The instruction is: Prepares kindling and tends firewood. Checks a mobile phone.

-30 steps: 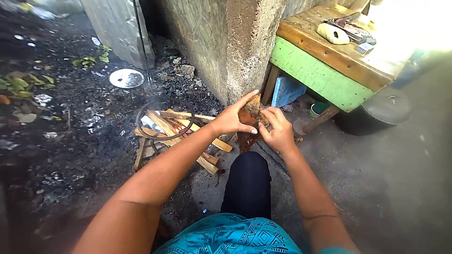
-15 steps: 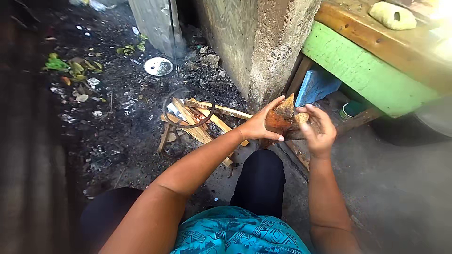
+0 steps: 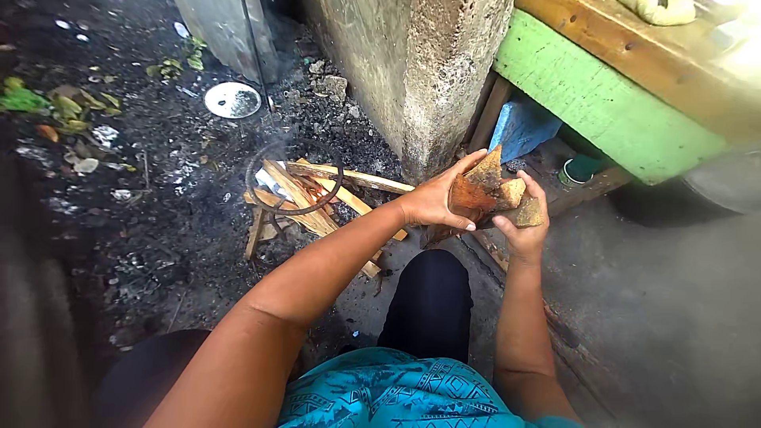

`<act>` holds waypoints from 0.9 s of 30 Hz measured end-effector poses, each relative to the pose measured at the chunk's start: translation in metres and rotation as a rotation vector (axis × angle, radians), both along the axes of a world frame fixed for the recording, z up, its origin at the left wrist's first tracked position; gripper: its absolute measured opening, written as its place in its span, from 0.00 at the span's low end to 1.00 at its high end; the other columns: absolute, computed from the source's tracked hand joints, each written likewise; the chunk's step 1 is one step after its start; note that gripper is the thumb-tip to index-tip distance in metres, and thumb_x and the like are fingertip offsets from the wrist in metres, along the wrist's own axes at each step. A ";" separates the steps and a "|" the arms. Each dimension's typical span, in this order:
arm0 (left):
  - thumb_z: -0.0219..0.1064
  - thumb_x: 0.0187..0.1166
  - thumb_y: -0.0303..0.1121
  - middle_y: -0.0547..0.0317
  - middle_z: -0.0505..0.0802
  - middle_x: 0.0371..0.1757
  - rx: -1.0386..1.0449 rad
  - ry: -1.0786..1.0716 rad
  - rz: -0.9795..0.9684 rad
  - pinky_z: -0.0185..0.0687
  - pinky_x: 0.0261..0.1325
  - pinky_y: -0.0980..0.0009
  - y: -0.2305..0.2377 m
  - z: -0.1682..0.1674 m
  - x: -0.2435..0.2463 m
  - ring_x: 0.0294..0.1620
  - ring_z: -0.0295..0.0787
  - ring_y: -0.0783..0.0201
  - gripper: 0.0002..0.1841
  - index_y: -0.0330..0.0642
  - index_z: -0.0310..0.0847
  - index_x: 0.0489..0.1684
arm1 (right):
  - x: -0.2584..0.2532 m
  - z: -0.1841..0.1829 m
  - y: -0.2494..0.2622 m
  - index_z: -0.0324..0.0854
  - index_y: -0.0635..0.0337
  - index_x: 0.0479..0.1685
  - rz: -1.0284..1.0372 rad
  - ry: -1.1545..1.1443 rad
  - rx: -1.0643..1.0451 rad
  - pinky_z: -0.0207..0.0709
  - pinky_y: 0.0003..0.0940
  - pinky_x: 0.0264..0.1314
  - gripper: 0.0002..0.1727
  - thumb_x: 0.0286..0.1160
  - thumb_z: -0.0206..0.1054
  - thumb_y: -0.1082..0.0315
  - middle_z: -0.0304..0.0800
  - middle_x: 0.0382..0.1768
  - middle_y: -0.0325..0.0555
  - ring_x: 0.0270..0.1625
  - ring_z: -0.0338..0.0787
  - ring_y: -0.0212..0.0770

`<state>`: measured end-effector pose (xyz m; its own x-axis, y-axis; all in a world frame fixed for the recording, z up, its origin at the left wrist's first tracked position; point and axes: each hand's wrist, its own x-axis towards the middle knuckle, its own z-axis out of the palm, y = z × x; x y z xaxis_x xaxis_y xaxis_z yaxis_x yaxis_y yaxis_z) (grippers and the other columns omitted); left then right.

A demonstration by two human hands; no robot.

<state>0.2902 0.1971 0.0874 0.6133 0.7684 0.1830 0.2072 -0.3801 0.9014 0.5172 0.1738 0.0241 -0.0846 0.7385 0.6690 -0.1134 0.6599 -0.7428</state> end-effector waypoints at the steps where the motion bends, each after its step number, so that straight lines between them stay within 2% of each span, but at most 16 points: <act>1: 0.92 0.46 0.33 0.49 0.66 0.91 0.009 0.007 0.014 0.64 0.89 0.60 0.000 0.001 0.000 0.88 0.67 0.60 0.70 0.48 0.41 0.97 | -0.004 -0.001 0.002 0.65 0.64 0.83 -0.024 0.040 -0.008 0.82 0.40 0.75 0.49 0.61 0.85 0.51 0.84 0.71 0.48 0.70 0.87 0.42; 3: 0.92 0.47 0.32 0.47 0.66 0.91 0.015 0.005 0.024 0.61 0.90 0.61 0.004 0.003 -0.001 0.89 0.65 0.59 0.69 0.46 0.43 0.97 | -0.011 -0.002 0.009 0.69 0.62 0.78 -0.058 0.093 0.001 0.84 0.38 0.72 0.43 0.62 0.84 0.56 0.85 0.67 0.45 0.67 0.88 0.40; 6: 0.91 0.48 0.31 0.50 0.70 0.89 -0.001 -0.032 0.025 0.64 0.89 0.65 0.008 0.011 -0.009 0.87 0.68 0.63 0.67 0.45 0.43 0.97 | -0.021 0.011 0.021 0.74 0.64 0.72 -0.082 0.125 0.048 0.84 0.36 0.69 0.37 0.62 0.83 0.62 0.86 0.64 0.42 0.63 0.88 0.36; 9: 0.90 0.49 0.28 0.54 0.81 0.80 -0.021 -0.170 0.039 0.74 0.82 0.72 -0.005 0.036 -0.023 0.77 0.78 0.71 0.63 0.38 0.48 0.93 | -0.031 0.054 0.020 0.75 0.67 0.70 -0.032 0.084 0.066 0.84 0.36 0.69 0.34 0.61 0.83 0.67 0.87 0.62 0.43 0.63 0.88 0.36; 11: 0.89 0.50 0.26 0.56 0.87 0.71 -0.016 -0.300 0.062 0.81 0.77 0.72 -0.024 0.057 -0.036 0.70 0.85 0.72 0.58 0.30 0.54 0.88 | -0.040 0.093 0.011 0.74 0.68 0.69 0.028 0.008 0.079 0.84 0.38 0.69 0.34 0.63 0.82 0.67 0.87 0.62 0.44 0.63 0.88 0.38; 13: 0.87 0.53 0.26 0.57 0.90 0.65 0.039 -0.380 0.070 0.83 0.76 0.71 -0.047 0.080 -0.053 0.67 0.87 0.71 0.49 0.27 0.61 0.81 | -0.054 0.130 0.001 0.72 0.71 0.68 0.114 -0.039 0.093 0.85 0.40 0.69 0.33 0.64 0.81 0.68 0.86 0.60 0.46 0.61 0.88 0.40; 16: 0.86 0.58 0.31 0.63 0.93 0.57 0.113 -0.396 0.125 0.88 0.70 0.70 -0.084 0.111 -0.086 0.62 0.91 0.70 0.36 0.34 0.72 0.68 | -0.086 0.173 -0.018 0.70 0.71 0.67 0.236 -0.018 0.064 0.85 0.45 0.71 0.33 0.63 0.82 0.69 0.87 0.58 0.50 0.62 0.89 0.45; 18: 0.85 0.61 0.35 0.65 0.94 0.55 0.136 -0.355 0.184 0.90 0.68 0.70 -0.111 0.125 -0.113 0.60 0.92 0.70 0.32 0.39 0.75 0.65 | -0.113 0.188 -0.033 0.69 0.68 0.64 0.293 -0.010 0.048 0.88 0.45 0.70 0.33 0.62 0.83 0.69 0.89 0.55 0.46 0.59 0.92 0.43; 20: 0.84 0.61 0.37 0.70 0.94 0.54 0.156 -0.316 0.264 0.90 0.66 0.72 -0.143 0.126 -0.141 0.58 0.92 0.72 0.31 0.44 0.76 0.64 | -0.144 0.189 -0.049 0.70 0.68 0.62 0.378 -0.004 0.039 0.90 0.43 0.65 0.31 0.62 0.83 0.71 0.90 0.51 0.46 0.56 0.93 0.41; 23: 0.87 0.58 0.42 0.74 0.93 0.59 0.150 -0.282 0.391 0.88 0.69 0.72 -0.192 0.111 -0.182 0.62 0.90 0.74 0.36 0.49 0.75 0.69 | -0.193 0.170 -0.074 0.71 0.77 0.65 0.502 -0.005 0.035 0.91 0.41 0.63 0.32 0.63 0.81 0.73 0.88 0.55 0.54 0.57 0.92 0.43; 25: 0.89 0.55 0.47 0.71 0.91 0.65 0.118 -0.252 0.470 0.84 0.75 0.69 -0.224 0.092 -0.207 0.67 0.87 0.71 0.45 0.48 0.72 0.77 | -0.221 0.148 -0.095 0.71 0.78 0.67 0.553 -0.025 0.001 0.90 0.40 0.63 0.34 0.61 0.82 0.73 0.87 0.57 0.58 0.58 0.91 0.43; 27: 0.90 0.51 0.52 0.70 0.89 0.69 0.095 -0.201 0.550 0.83 0.76 0.68 -0.251 0.071 -0.227 0.69 0.86 0.71 0.51 0.49 0.69 0.81 | -0.244 0.122 -0.115 0.71 0.78 0.69 0.567 -0.051 -0.038 0.89 0.40 0.66 0.37 0.58 0.84 0.72 0.86 0.61 0.59 0.61 0.90 0.43</act>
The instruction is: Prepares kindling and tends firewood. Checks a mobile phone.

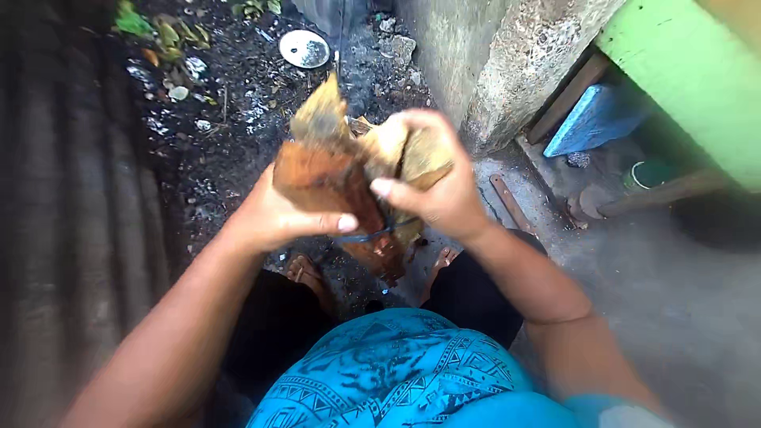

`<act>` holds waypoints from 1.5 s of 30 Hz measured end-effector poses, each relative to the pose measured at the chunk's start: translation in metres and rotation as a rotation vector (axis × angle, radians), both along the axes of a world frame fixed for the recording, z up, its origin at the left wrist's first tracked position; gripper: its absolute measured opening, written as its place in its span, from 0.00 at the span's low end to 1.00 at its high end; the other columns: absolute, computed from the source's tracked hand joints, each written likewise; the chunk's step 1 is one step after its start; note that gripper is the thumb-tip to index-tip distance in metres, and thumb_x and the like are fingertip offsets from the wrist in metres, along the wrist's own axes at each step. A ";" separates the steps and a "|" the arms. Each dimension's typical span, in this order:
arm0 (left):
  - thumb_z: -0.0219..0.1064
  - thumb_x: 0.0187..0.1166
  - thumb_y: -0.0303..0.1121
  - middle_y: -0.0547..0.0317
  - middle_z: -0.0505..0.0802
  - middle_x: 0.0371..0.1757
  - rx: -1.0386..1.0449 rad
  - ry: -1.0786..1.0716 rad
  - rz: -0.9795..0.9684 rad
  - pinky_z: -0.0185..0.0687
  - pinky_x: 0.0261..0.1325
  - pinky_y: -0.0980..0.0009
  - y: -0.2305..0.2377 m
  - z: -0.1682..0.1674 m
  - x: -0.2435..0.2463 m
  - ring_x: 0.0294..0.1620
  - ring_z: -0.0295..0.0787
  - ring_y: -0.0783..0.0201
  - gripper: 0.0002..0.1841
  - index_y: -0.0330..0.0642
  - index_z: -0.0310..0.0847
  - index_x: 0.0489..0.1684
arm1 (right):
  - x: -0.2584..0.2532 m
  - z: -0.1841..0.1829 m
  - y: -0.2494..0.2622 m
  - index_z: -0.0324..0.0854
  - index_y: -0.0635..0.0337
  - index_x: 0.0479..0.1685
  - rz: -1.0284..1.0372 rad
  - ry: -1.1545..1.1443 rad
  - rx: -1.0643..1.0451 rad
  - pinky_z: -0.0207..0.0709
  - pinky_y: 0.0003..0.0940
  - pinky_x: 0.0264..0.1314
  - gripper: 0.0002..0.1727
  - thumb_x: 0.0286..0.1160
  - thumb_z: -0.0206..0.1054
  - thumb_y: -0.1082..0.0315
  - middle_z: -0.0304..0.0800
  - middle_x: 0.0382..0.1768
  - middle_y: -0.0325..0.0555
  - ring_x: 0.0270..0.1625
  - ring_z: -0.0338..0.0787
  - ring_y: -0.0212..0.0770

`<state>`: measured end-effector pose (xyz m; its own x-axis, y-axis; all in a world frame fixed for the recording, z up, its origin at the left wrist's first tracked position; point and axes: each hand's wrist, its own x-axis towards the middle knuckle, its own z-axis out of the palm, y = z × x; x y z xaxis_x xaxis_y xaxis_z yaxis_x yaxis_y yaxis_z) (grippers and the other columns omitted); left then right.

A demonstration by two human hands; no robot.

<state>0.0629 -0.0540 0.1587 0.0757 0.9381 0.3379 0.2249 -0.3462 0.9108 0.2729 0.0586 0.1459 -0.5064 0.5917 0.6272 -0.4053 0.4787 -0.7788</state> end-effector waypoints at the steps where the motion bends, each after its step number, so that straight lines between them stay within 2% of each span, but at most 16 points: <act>1: 0.90 0.49 0.55 0.70 0.89 0.69 -0.031 0.021 0.037 0.83 0.76 0.68 -0.012 -0.012 -0.010 0.70 0.86 0.71 0.53 0.50 0.68 0.82 | -0.010 -0.014 -0.008 0.72 0.78 0.70 0.004 -0.017 -0.006 0.87 0.41 0.68 0.39 0.56 0.85 0.71 0.86 0.63 0.60 0.63 0.90 0.43; 7: 0.92 0.44 0.52 0.69 0.95 0.58 -0.264 0.027 0.168 0.90 0.67 0.68 -0.065 -0.102 -0.056 0.60 0.92 0.72 0.47 0.50 0.77 0.71 | -0.051 -0.105 -0.032 0.73 0.74 0.73 0.100 -0.131 0.109 0.85 0.47 0.71 0.48 0.50 0.91 0.60 0.86 0.65 0.62 0.66 0.89 0.49; 11: 0.90 0.46 0.58 0.66 0.95 0.57 -0.400 0.158 0.114 0.86 0.71 0.69 -0.078 -0.127 -0.075 0.61 0.91 0.74 0.48 0.42 0.80 0.69 | -0.068 -0.139 -0.024 0.72 0.77 0.75 0.175 -0.259 0.288 0.82 0.48 0.74 0.47 0.61 0.84 0.50 0.87 0.65 0.65 0.68 0.89 0.53; 12: 0.90 0.41 0.60 0.66 0.94 0.61 -0.425 0.193 0.124 0.85 0.72 0.69 -0.080 -0.119 -0.080 0.63 0.90 0.74 0.53 0.45 0.76 0.74 | -0.069 -0.137 -0.023 0.72 0.76 0.75 0.192 -0.280 0.291 0.82 0.48 0.74 0.47 0.62 0.84 0.50 0.87 0.65 0.65 0.68 0.89 0.53; 14: 0.86 0.33 0.70 0.67 0.76 0.85 -0.470 0.291 0.161 0.77 0.80 0.64 -0.086 -0.098 -0.096 0.81 0.76 0.69 0.75 0.62 0.45 0.96 | -0.068 -0.133 -0.023 0.71 0.76 0.75 0.218 -0.301 0.280 0.81 0.48 0.75 0.46 0.64 0.84 0.51 0.86 0.66 0.65 0.69 0.88 0.54; 15: 0.83 0.30 0.76 0.64 0.64 0.93 -0.447 0.337 0.191 0.74 0.83 0.59 -0.087 -0.085 -0.103 0.88 0.67 0.61 0.81 0.64 0.33 0.98 | -0.067 -0.133 -0.022 0.71 0.76 0.76 0.220 -0.307 0.272 0.80 0.48 0.76 0.46 0.65 0.83 0.51 0.86 0.66 0.65 0.69 0.88 0.53; 17: 0.75 0.33 0.85 0.57 0.56 0.96 -0.356 0.456 0.265 0.67 0.87 0.55 -0.087 -0.054 -0.099 0.94 0.57 0.54 0.83 0.56 0.28 0.98 | -0.063 -0.133 -0.020 0.69 0.75 0.77 0.222 -0.315 0.258 0.79 0.48 0.77 0.45 0.67 0.81 0.51 0.85 0.68 0.65 0.70 0.87 0.53; 22: 0.51 0.69 0.81 0.49 0.62 0.94 -0.130 0.963 0.344 0.57 0.85 0.31 -0.062 -0.032 -0.025 0.93 0.55 0.40 0.53 0.55 0.62 0.92 | -0.065 -0.127 -0.026 0.68 0.72 0.81 0.130 -0.439 0.272 0.78 0.54 0.76 0.49 0.65 0.82 0.47 0.86 0.67 0.61 0.70 0.87 0.53; 26: 0.50 0.71 0.80 0.45 0.72 0.88 -0.099 1.132 0.394 0.54 0.78 0.22 -0.042 -0.066 -0.013 0.90 0.57 0.29 0.48 0.56 0.73 0.84 | -0.028 -0.080 -0.019 0.58 0.60 0.92 0.134 -0.939 0.431 0.59 0.59 0.89 0.60 0.61 0.80 0.35 0.62 0.90 0.51 0.87 0.69 0.49; 28: 0.49 0.73 0.78 0.42 0.86 0.75 -0.067 1.154 0.409 0.58 0.79 0.26 -0.037 -0.075 -0.021 0.83 0.67 0.27 0.47 0.52 0.77 0.80 | 0.016 -0.065 0.000 0.69 0.59 0.86 0.048 -0.826 0.375 0.58 0.58 0.90 0.52 0.63 0.80 0.39 0.65 0.90 0.49 0.88 0.69 0.47; 30: 0.50 0.73 0.77 0.40 0.92 0.63 -0.068 1.152 0.432 0.64 0.76 0.30 -0.034 -0.084 -0.036 0.77 0.73 0.27 0.45 0.52 0.78 0.79 | 0.072 -0.071 0.034 0.78 0.68 0.76 -0.116 -0.543 0.199 0.70 0.51 0.86 0.38 0.73 0.75 0.49 0.75 0.83 0.56 0.83 0.76 0.48; 33: 0.53 0.71 0.78 0.32 0.86 0.68 -0.150 1.128 0.522 0.70 0.67 0.28 -0.028 -0.092 -0.060 0.74 0.75 0.25 0.47 0.53 0.74 0.82 | 0.163 -0.132 0.095 0.79 0.68 0.72 -0.553 -0.524 -0.125 0.82 0.43 0.74 0.26 0.87 0.62 0.56 0.83 0.73 0.57 0.70 0.87 0.45; 35: 0.52 0.67 0.81 0.29 0.79 0.74 -0.218 1.112 0.579 0.72 0.61 0.25 -0.021 -0.091 -0.074 0.73 0.75 0.24 0.51 0.53 0.70 0.85 | 0.218 -0.187 0.124 0.79 0.61 0.72 -0.748 -0.833 -0.395 0.82 0.53 0.71 0.25 0.89 0.60 0.51 0.84 0.71 0.58 0.68 0.88 0.53; 38: 0.50 0.65 0.83 0.32 0.79 0.74 -0.280 1.101 0.631 0.72 0.63 0.25 -0.013 -0.093 -0.092 0.74 0.75 0.27 0.53 0.45 0.76 0.75 | 0.278 -0.273 0.159 0.75 0.67 0.77 -0.771 -1.269 -0.581 0.69 0.72 0.77 0.32 0.85 0.65 0.49 0.76 0.76 0.72 0.77 0.77 0.71; 43: 0.49 0.65 0.84 0.32 0.81 0.72 -0.311 1.115 0.703 0.72 0.61 0.24 -0.008 -0.092 -0.104 0.74 0.76 0.28 0.51 0.44 0.81 0.67 | 0.307 -0.340 0.179 0.53 0.62 0.93 -0.749 -1.759 -0.622 0.56 0.71 0.86 0.46 0.79 0.70 0.52 0.49 0.92 0.70 0.91 0.56 0.70; 45: 0.50 0.65 0.83 0.32 0.80 0.73 -0.309 1.123 0.719 0.72 0.61 0.24 -0.007 -0.090 -0.104 0.74 0.76 0.27 0.51 0.44 0.81 0.67 | 0.309 -0.354 0.184 0.51 0.60 0.94 -0.728 -1.849 -0.601 0.58 0.71 0.85 0.46 0.79 0.69 0.54 0.49 0.93 0.67 0.91 0.56 0.70</act>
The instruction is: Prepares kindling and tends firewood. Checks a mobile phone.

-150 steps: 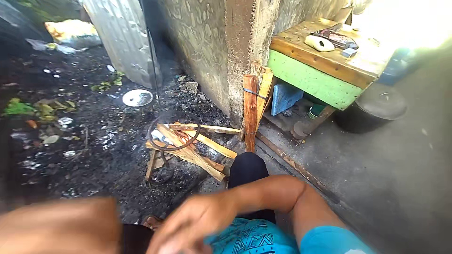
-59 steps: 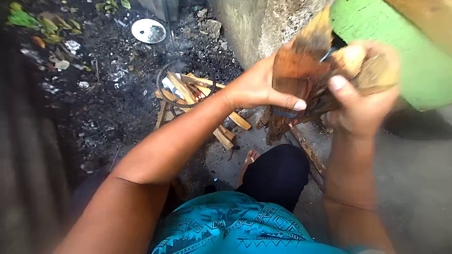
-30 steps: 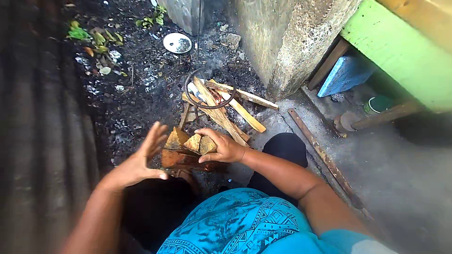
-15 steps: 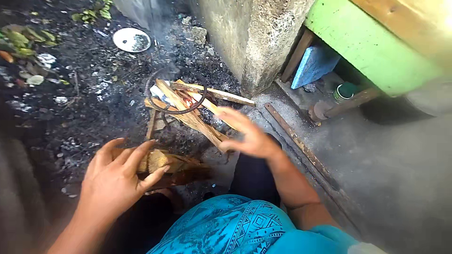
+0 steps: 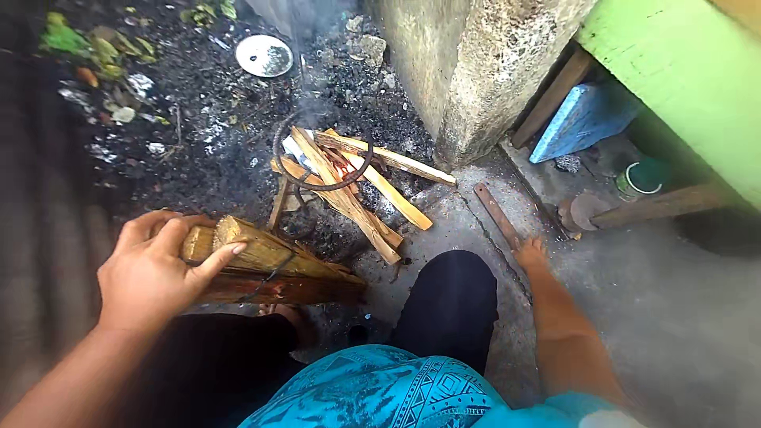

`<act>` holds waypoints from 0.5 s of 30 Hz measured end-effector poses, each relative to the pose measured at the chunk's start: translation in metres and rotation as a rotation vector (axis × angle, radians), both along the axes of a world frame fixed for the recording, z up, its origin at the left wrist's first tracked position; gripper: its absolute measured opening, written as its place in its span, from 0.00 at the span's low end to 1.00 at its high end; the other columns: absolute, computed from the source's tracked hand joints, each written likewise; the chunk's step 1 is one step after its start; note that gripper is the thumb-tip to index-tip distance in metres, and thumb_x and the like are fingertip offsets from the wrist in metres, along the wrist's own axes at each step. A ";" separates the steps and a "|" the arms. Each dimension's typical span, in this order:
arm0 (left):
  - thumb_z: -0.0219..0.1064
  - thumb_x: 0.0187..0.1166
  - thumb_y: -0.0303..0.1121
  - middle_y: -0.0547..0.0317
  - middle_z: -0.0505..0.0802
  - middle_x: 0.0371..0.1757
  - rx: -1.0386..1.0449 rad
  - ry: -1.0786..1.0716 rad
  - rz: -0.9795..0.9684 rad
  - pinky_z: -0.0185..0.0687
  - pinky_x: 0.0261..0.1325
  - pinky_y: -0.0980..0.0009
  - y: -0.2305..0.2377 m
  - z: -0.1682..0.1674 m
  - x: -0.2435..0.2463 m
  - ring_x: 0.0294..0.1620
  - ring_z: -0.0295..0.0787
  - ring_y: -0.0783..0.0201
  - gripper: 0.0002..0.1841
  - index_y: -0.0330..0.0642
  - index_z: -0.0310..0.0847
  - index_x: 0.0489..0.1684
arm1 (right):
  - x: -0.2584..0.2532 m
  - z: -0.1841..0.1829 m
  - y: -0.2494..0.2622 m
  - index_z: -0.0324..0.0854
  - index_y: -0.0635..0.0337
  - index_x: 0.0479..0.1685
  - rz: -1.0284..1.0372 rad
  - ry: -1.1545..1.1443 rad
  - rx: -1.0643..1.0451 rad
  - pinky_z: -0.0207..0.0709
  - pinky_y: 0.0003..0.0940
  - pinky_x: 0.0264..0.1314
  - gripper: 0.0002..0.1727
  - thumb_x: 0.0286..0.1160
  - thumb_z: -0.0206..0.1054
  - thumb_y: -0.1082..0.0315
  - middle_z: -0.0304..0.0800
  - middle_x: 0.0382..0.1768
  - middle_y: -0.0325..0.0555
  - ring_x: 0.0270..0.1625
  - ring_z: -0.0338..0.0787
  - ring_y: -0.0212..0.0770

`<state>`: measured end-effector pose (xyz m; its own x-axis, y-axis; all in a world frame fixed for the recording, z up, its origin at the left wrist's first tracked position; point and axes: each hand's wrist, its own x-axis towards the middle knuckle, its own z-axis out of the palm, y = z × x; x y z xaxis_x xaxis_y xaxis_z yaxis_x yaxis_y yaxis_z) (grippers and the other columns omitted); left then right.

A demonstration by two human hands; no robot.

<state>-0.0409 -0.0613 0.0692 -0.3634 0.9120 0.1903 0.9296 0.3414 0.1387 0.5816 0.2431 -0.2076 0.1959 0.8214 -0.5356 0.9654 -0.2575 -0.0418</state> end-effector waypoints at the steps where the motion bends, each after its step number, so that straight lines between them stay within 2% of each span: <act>1: 0.50 0.65 0.83 0.32 0.80 0.73 -0.001 0.009 0.008 0.72 0.61 0.25 0.000 0.002 0.002 0.74 0.76 0.27 0.51 0.43 0.81 0.67 | 0.000 -0.006 0.003 0.54 0.58 0.94 0.019 -0.028 -0.005 0.60 0.71 0.84 0.45 0.78 0.69 0.55 0.52 0.92 0.67 0.91 0.58 0.70; 4: 0.51 0.66 0.82 0.28 0.79 0.73 -0.005 0.017 0.019 0.72 0.60 0.24 0.000 0.008 0.009 0.72 0.76 0.25 0.51 0.40 0.81 0.67 | -0.004 -0.011 0.013 0.59 0.59 0.91 0.073 -0.072 -0.008 0.61 0.73 0.82 0.44 0.75 0.73 0.56 0.58 0.89 0.66 0.89 0.61 0.70; 8: 0.51 0.66 0.81 0.29 0.81 0.72 0.000 0.029 0.022 0.72 0.61 0.25 0.001 0.010 0.014 0.73 0.76 0.26 0.50 0.39 0.83 0.65 | -0.007 -0.021 0.026 0.57 0.59 0.91 0.139 -0.134 0.000 0.65 0.71 0.80 0.51 0.67 0.80 0.57 0.61 0.88 0.67 0.88 0.64 0.70; 12: 0.51 0.66 0.82 0.30 0.81 0.72 0.004 0.040 0.026 0.73 0.62 0.26 0.000 0.011 0.015 0.74 0.76 0.27 0.51 0.40 0.83 0.66 | -0.011 -0.026 0.030 0.56 0.61 0.91 0.209 -0.139 -0.003 0.69 0.70 0.78 0.48 0.67 0.78 0.67 0.61 0.88 0.66 0.88 0.63 0.70; 15: 0.51 0.66 0.80 0.29 0.80 0.73 -0.001 0.028 0.038 0.72 0.61 0.25 -0.002 0.013 0.019 0.74 0.75 0.25 0.50 0.39 0.82 0.66 | -0.017 -0.008 0.024 0.55 0.65 0.90 0.175 -0.077 -0.005 0.70 0.68 0.78 0.50 0.64 0.77 0.67 0.61 0.87 0.68 0.87 0.66 0.69</act>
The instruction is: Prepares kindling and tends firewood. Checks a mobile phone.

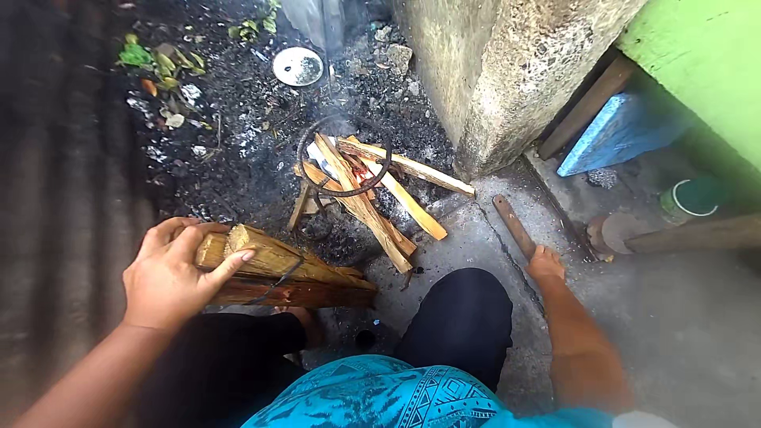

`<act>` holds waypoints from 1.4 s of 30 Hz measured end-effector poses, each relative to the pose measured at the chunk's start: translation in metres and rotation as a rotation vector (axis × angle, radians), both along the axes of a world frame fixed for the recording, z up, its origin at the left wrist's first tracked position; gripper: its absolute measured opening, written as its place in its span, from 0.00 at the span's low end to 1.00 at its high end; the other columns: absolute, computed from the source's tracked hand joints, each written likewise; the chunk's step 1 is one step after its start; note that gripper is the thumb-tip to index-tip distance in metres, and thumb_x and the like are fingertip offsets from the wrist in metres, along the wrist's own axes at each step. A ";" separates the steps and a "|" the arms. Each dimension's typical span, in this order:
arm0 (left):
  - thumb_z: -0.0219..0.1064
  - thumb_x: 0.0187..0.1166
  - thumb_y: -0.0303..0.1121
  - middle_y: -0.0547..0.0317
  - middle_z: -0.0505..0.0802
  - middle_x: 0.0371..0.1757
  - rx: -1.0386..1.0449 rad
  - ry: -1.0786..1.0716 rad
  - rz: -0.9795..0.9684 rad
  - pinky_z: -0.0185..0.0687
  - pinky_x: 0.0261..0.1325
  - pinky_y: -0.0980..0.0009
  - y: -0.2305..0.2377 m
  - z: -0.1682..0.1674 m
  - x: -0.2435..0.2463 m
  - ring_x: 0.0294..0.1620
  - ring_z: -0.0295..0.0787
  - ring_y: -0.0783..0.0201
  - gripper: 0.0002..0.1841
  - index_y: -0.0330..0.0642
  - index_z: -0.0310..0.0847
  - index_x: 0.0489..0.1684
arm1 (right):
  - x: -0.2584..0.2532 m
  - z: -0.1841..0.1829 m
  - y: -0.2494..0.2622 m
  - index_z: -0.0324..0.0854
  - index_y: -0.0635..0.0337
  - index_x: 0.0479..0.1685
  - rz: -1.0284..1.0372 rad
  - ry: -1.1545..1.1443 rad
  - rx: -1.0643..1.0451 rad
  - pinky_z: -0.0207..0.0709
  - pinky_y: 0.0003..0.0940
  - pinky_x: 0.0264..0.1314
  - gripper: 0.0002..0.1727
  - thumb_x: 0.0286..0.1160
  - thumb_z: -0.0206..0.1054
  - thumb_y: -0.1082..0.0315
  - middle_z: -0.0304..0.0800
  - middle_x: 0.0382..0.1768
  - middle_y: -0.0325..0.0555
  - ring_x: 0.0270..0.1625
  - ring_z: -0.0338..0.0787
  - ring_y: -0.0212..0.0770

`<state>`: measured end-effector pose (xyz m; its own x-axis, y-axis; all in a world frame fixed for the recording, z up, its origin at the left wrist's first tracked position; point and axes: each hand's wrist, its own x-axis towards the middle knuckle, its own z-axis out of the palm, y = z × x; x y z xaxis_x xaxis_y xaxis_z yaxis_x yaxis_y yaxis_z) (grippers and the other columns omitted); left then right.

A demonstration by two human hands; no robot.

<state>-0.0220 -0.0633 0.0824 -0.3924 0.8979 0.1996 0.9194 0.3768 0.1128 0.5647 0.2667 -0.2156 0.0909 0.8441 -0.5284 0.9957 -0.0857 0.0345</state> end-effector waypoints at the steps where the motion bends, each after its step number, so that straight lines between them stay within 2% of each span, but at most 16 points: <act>1: 0.52 0.66 0.80 0.29 0.80 0.73 -0.001 -0.006 0.004 0.72 0.61 0.24 0.000 0.002 0.002 0.74 0.75 0.25 0.50 0.39 0.82 0.66 | -0.003 0.008 -0.002 0.55 0.67 0.89 -0.036 0.032 0.004 0.71 0.66 0.78 0.49 0.64 0.76 0.67 0.62 0.86 0.68 0.86 0.68 0.67; 4: 0.52 0.67 0.79 0.28 0.80 0.72 0.002 -0.027 0.002 0.71 0.61 0.24 0.002 0.007 0.009 0.74 0.75 0.24 0.50 0.38 0.82 0.66 | -0.009 0.042 -0.007 0.53 0.68 0.90 -0.128 0.112 0.017 0.76 0.63 0.75 0.45 0.68 0.70 0.69 0.72 0.80 0.69 0.77 0.81 0.64; 6: 0.53 0.67 0.77 0.26 0.80 0.71 0.005 -0.048 -0.001 0.70 0.60 0.23 0.003 0.011 0.014 0.73 0.74 0.22 0.49 0.36 0.82 0.65 | -0.011 0.073 -0.014 0.61 0.64 0.85 -0.129 0.184 0.061 0.77 0.67 0.69 0.36 0.75 0.66 0.67 0.84 0.67 0.71 0.70 0.86 0.68; 8: 0.55 0.69 0.74 0.25 0.80 0.72 0.001 -0.071 -0.009 0.69 0.59 0.21 0.004 0.015 0.017 0.73 0.74 0.20 0.47 0.35 0.82 0.66 | -0.013 0.112 -0.020 0.69 0.66 0.79 -0.097 0.327 0.138 0.74 0.72 0.67 0.28 0.83 0.63 0.61 0.87 0.58 0.75 0.65 0.87 0.72; 11: 0.57 0.70 0.73 0.26 0.81 0.71 0.015 -0.088 -0.011 0.71 0.55 0.20 0.005 0.017 0.017 0.71 0.75 0.20 0.44 0.39 0.83 0.65 | -0.024 0.176 -0.032 0.73 0.69 0.74 -0.065 0.605 0.300 0.79 0.71 0.59 0.31 0.87 0.64 0.50 0.88 0.49 0.74 0.50 0.91 0.69; 13: 0.60 0.72 0.71 0.24 0.79 0.72 0.002 -0.120 -0.010 0.69 0.56 0.18 0.005 0.020 0.019 0.71 0.75 0.19 0.41 0.40 0.82 0.66 | -0.040 0.234 -0.049 0.73 0.68 0.72 -0.033 0.812 0.407 0.85 0.62 0.51 0.32 0.85 0.65 0.48 0.89 0.43 0.63 0.40 0.91 0.57; 14: 0.61 0.73 0.69 0.25 0.79 0.73 -0.007 -0.128 -0.010 0.69 0.56 0.18 0.006 0.021 0.019 0.71 0.75 0.19 0.40 0.41 0.82 0.66 | -0.050 0.263 -0.058 0.74 0.67 0.68 0.024 0.935 0.476 0.87 0.52 0.47 0.30 0.84 0.65 0.48 0.87 0.38 0.52 0.35 0.90 0.46; 15: 0.62 0.74 0.68 0.25 0.79 0.73 -0.010 -0.131 -0.016 0.70 0.56 0.18 0.007 0.021 0.018 0.71 0.76 0.19 0.38 0.41 0.82 0.67 | -0.061 0.290 -0.066 0.76 0.65 0.63 0.107 1.094 0.553 0.90 0.43 0.45 0.26 0.83 0.65 0.50 0.87 0.34 0.41 0.32 0.90 0.36; 17: 0.62 0.74 0.69 0.25 0.80 0.72 0.006 -0.125 -0.038 0.72 0.55 0.20 0.012 0.019 0.015 0.69 0.78 0.20 0.38 0.44 0.81 0.69 | -0.086 0.340 -0.079 0.78 0.55 0.52 0.319 1.470 0.653 0.93 0.38 0.44 0.11 0.82 0.66 0.59 0.90 0.30 0.28 0.32 0.92 0.31; 20: 0.62 0.75 0.70 0.25 0.81 0.71 0.019 -0.122 -0.072 0.73 0.55 0.22 0.020 0.017 0.011 0.69 0.79 0.22 0.39 0.55 0.74 0.82 | -0.121 0.404 -0.095 0.79 0.51 0.49 0.629 1.799 0.629 0.92 0.44 0.46 0.05 0.84 0.59 0.64 0.90 0.29 0.33 0.32 0.92 0.39; 22: 0.60 0.75 0.71 0.29 0.85 0.69 0.020 -0.122 -0.068 0.73 0.56 0.23 0.028 0.015 0.007 0.71 0.79 0.25 0.38 0.60 0.76 0.81 | -0.144 0.435 -0.110 0.74 0.54 0.47 0.693 1.922 0.573 0.91 0.44 0.42 0.06 0.85 0.54 0.65 0.86 0.26 0.36 0.28 0.89 0.40; 24: 0.59 0.75 0.72 0.32 0.87 0.66 0.018 -0.129 -0.063 0.73 0.57 0.24 0.034 0.014 0.003 0.73 0.78 0.26 0.36 0.57 0.81 0.74 | -0.170 0.456 -0.135 0.73 0.56 0.44 0.722 2.085 0.464 0.90 0.43 0.37 0.07 0.85 0.52 0.65 0.83 0.23 0.40 0.24 0.87 0.42; 26: 0.59 0.74 0.73 0.33 0.88 0.64 0.014 -0.133 -0.054 0.74 0.57 0.25 0.039 0.014 0.000 0.72 0.78 0.26 0.37 0.56 0.83 0.70 | -0.200 0.463 -0.162 0.74 0.56 0.41 0.752 2.202 0.346 0.88 0.43 0.31 0.09 0.87 0.51 0.64 0.83 0.20 0.40 0.21 0.86 0.42; 29: 0.58 0.73 0.73 0.35 0.90 0.61 0.028 -0.134 -0.074 0.75 0.56 0.26 0.040 0.011 -0.004 0.72 0.79 0.27 0.37 0.55 0.83 0.69 | -0.240 0.451 -0.193 0.77 0.51 0.39 0.785 2.288 0.166 0.88 0.43 0.28 0.08 0.86 0.57 0.62 0.85 0.19 0.39 0.20 0.87 0.41; 37: 0.52 0.70 0.78 0.41 0.90 0.66 0.094 -0.110 -0.115 0.74 0.60 0.28 0.021 0.000 -0.021 0.77 0.77 0.31 0.42 0.58 0.82 0.72 | -0.313 0.395 -0.212 0.79 0.54 0.44 0.805 2.423 -0.006 0.89 0.45 0.33 0.07 0.82 0.66 0.62 0.87 0.21 0.44 0.24 0.90 0.44; 42: 0.53 0.69 0.78 0.38 0.87 0.68 0.082 -0.130 -0.073 0.73 0.57 0.27 0.015 -0.002 -0.043 0.75 0.78 0.31 0.41 0.60 0.82 0.73 | -0.357 0.319 -0.213 0.82 0.54 0.45 0.733 2.358 -0.126 0.89 0.43 0.31 0.08 0.79 0.70 0.61 0.88 0.22 0.42 0.23 0.89 0.41</act>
<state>-0.0653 -0.0480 0.0806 -0.3545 0.9075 0.2252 0.9194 0.2945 0.2607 0.2079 0.0540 0.1035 -0.5976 0.4332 0.6747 -0.7337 0.0439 -0.6780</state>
